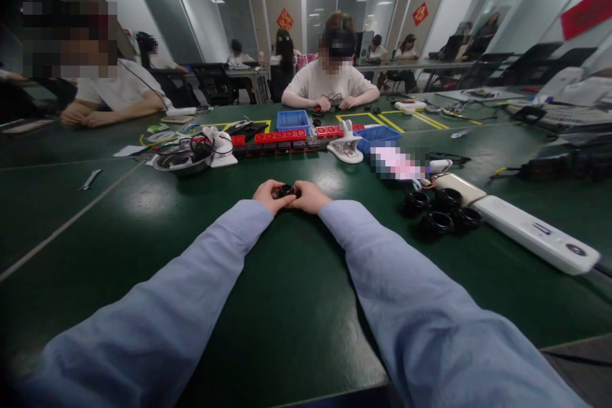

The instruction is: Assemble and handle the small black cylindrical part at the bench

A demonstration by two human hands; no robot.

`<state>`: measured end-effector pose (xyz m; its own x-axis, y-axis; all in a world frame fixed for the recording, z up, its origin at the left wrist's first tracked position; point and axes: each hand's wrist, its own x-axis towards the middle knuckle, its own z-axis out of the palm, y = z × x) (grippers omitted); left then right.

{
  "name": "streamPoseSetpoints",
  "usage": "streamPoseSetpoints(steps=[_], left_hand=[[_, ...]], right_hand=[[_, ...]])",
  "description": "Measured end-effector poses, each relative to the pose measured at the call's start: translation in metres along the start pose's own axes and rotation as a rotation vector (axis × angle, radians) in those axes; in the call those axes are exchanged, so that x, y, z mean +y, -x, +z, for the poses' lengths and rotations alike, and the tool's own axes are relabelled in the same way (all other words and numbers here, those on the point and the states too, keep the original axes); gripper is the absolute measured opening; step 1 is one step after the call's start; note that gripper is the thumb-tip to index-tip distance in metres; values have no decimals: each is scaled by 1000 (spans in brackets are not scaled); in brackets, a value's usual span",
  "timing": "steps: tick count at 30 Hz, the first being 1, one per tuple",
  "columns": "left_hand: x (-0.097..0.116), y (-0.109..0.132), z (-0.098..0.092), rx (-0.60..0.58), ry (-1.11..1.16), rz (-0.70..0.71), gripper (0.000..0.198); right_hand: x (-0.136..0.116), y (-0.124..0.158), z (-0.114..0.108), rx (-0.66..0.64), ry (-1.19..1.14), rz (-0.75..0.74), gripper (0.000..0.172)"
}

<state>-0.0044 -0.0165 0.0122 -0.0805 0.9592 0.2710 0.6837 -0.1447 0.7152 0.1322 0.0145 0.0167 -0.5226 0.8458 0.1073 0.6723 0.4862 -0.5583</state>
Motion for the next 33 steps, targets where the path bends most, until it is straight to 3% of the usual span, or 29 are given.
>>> streamPoseSetpoints(steps=[3,8,12,16,22,33], left_hand=[[1,1,0,29,-19,-21,38],[-5,-4,-6,-73,31,32,39],[-11,-10,-12,-239,116,54,41],[-15,-13,-14,-329,189,50,44],[-14,-12,-15,-324,168,49,46],[-13,-10,-14,-265,120,78,43]], right_hand=[[-8,3,8,132,200,63,33],[-11,4,7,123,231,35,45],[1,1,-6,-38,21,-168,57],[10,-1,-16,-256,-185,-224,41],[8,-1,-16,-200,-67,-253,32],[7,-1,-15,-186,-112,-211,27]])
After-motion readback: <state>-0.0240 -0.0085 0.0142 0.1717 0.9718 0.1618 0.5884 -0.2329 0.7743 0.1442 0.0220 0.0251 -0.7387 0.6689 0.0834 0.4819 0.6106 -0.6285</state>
